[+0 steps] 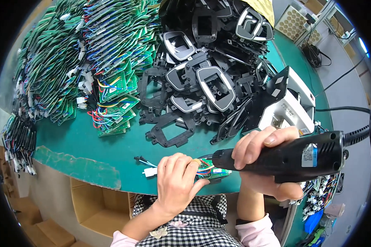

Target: The person assembles electronic components by fitting circuit boards onto plastic frames, driving screws into them with an electric screwdriver, and stacking the assembled parts on the table.

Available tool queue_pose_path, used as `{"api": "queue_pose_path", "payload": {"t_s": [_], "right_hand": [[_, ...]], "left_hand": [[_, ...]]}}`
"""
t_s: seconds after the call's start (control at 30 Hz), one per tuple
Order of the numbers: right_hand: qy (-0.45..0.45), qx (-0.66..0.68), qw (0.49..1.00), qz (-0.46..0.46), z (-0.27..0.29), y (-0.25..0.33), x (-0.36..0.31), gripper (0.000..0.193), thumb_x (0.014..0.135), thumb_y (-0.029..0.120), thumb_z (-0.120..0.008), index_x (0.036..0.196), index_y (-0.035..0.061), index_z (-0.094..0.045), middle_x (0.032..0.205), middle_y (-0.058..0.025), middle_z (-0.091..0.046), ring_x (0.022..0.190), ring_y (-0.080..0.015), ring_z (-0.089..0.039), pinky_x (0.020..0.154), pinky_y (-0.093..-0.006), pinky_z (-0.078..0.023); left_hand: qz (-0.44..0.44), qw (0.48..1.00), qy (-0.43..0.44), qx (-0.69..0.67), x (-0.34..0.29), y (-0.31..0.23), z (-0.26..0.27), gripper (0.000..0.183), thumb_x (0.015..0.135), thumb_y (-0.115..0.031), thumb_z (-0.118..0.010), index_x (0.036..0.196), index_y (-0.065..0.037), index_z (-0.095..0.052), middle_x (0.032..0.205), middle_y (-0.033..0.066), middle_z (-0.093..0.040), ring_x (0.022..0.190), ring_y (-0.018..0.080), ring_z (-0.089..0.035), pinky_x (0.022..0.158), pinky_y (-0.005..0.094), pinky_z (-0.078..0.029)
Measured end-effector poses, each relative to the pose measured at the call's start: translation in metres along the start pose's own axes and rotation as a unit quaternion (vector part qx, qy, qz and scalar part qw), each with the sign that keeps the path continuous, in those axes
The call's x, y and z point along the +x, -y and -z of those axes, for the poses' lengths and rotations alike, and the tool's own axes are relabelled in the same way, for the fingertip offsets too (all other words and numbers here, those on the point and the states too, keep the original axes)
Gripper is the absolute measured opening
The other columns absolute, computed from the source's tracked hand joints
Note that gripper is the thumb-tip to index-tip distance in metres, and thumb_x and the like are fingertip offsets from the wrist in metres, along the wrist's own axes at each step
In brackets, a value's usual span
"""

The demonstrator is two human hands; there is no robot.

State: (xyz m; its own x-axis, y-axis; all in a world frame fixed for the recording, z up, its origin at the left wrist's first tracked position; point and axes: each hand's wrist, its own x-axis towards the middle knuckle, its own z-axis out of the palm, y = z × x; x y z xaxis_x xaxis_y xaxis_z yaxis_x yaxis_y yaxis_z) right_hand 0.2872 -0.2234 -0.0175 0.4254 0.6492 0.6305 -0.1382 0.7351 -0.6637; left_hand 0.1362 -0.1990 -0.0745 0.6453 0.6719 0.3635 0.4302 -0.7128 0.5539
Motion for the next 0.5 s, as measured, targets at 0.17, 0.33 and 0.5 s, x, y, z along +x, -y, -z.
{"api": "queue_pose_path", "payload": {"t_s": [0.17, 0.33, 0.5], "right_hand": [[0.019, 0.009, 0.999, -0.035, -0.005, -0.010, 0.002, 0.078, 0.060, 0.066, -0.063, 0.093, -0.0006, -0.039, 0.066, -0.0108, -0.049, 0.048, -0.0181, -0.050, 0.043, -0.0263, -0.043], [-0.004, -0.015, 0.996, -0.089, -0.011, -0.011, -0.002, 0.078, 0.058, 0.065, -0.066, 0.092, -0.0004, -0.040, 0.066, -0.0110, -0.049, 0.048, -0.0182, -0.049, 0.043, -0.0262, -0.042], [0.010, -0.025, 0.995, -0.095, -0.011, -0.011, -0.005, 0.078, 0.058, 0.065, -0.066, 0.091, -0.0003, -0.040, 0.065, -0.0106, -0.049, 0.050, -0.0187, -0.050, 0.044, -0.0263, -0.043]], "left_hand": [[-0.007, 0.999, -0.029, -0.015, -0.007, 0.002, -0.007, 0.038, 0.052, -0.019, -0.076, 0.082, -0.004, -0.059, 0.087, 0.0053, -0.054, 0.084, 0.0246, -0.051, 0.076, 0.0375, -0.038], [-0.012, 0.998, -0.048, -0.038, -0.010, 0.003, -0.010, 0.032, 0.053, -0.017, -0.075, 0.079, -0.004, -0.061, 0.088, 0.0056, -0.054, 0.082, 0.0246, -0.052, 0.073, 0.0371, -0.040], [-0.018, 0.997, -0.049, -0.050, -0.011, 0.004, -0.012, 0.032, 0.053, -0.015, -0.075, 0.081, -0.004, -0.062, 0.088, 0.0066, -0.054, 0.083, 0.0256, -0.053, 0.072, 0.0368, -0.041]]}}
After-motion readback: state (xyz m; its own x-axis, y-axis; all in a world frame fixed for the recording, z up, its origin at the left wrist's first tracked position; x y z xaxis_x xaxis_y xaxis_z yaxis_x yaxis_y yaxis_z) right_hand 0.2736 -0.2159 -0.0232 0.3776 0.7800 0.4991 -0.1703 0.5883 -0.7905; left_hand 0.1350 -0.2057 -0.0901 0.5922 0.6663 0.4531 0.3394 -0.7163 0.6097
